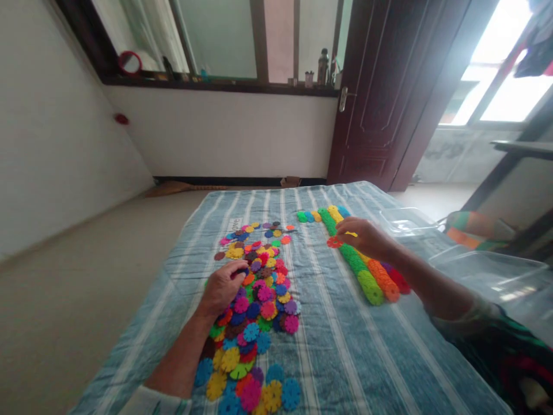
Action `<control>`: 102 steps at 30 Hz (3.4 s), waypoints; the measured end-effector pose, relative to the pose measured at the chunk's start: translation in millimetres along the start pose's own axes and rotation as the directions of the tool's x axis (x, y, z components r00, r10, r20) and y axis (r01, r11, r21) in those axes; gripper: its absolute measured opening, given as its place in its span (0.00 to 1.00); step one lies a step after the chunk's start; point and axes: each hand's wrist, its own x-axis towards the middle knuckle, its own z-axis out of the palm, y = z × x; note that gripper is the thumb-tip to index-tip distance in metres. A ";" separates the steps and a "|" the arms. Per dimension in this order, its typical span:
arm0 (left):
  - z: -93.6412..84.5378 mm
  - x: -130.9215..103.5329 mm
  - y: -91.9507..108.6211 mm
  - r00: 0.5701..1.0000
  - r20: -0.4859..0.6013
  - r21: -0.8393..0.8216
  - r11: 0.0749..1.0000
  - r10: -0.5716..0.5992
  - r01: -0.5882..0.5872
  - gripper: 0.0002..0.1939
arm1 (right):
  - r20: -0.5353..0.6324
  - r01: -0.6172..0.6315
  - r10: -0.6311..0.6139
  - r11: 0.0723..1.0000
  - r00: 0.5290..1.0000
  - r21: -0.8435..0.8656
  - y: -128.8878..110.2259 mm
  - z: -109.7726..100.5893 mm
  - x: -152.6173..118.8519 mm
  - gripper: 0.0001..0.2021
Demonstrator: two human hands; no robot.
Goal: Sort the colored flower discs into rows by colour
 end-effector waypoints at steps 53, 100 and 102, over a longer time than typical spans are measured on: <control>2.0 -7.4 5.8 0.999 0.011 -0.061 0.997 -0.038 0.039 0.13 | 0.070 0.077 -0.059 0.954 0.996 -0.288 -12.6 22.3 -160.6 0.06; -1.2 -8.3 7.2 1.000 -0.004 -0.031 0.999 -0.022 0.021 0.12 | 0.076 0.166 -0.168 0.986 0.983 0.030 -91.2 172.7 -22.7 0.06; -0.2 -8.7 7.0 1.000 -0.005 -0.034 0.999 -0.018 0.017 0.12 | 0.033 0.180 -0.182 0.983 0.983 0.046 -89.3 175.1 -23.6 0.05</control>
